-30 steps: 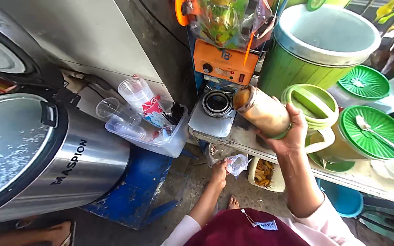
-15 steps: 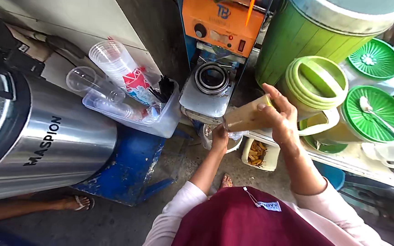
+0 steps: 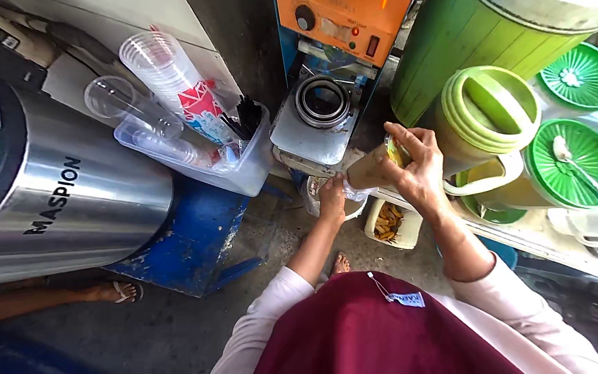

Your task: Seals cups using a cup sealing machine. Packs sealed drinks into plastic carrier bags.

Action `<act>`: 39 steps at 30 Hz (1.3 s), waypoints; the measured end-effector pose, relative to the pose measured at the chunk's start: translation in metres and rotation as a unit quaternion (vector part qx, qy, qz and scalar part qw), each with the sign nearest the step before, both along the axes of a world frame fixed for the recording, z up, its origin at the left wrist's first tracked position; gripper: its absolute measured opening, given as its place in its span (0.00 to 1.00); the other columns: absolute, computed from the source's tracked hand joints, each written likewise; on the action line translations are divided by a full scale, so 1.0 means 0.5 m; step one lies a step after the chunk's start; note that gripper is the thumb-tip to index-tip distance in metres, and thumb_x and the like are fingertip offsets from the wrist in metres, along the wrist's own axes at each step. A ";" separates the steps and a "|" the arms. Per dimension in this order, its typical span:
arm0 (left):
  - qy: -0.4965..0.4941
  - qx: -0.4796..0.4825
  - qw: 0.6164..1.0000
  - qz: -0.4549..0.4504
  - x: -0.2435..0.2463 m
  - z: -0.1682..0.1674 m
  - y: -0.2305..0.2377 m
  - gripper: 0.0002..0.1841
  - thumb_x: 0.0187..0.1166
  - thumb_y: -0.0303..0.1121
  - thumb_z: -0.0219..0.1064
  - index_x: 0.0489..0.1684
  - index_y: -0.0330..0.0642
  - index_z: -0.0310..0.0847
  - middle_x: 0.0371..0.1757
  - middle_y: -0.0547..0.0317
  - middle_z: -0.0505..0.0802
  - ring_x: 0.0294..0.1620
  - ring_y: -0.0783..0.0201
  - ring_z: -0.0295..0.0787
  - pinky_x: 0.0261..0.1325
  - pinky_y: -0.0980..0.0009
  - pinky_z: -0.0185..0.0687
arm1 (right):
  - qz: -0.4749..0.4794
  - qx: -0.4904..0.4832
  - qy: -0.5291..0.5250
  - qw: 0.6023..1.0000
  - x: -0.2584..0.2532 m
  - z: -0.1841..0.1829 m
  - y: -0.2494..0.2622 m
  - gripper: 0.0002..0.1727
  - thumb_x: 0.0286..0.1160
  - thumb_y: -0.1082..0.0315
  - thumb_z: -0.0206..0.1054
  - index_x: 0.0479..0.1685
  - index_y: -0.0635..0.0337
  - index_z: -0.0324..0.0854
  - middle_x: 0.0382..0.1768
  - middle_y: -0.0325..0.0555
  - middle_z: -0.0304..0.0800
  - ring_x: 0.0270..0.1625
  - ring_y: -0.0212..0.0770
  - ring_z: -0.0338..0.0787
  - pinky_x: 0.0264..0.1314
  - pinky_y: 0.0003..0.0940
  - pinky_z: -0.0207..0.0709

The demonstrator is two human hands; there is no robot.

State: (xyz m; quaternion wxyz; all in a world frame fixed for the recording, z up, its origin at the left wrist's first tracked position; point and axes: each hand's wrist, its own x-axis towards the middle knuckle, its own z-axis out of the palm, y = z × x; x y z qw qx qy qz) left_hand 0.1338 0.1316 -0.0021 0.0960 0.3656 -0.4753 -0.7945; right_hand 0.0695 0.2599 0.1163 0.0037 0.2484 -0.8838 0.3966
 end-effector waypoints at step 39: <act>-0.009 -0.137 0.990 0.030 -0.099 -0.029 0.016 0.17 0.93 0.37 0.55 0.49 0.30 0.84 0.42 0.50 0.87 0.41 0.66 0.80 0.51 0.66 0.76 | -0.288 -0.252 -0.471 0.795 -0.091 -0.289 -0.061 0.27 0.97 0.51 0.43 0.76 0.64 0.71 0.65 0.60 0.82 0.58 0.51 0.86 0.57 0.47 0.82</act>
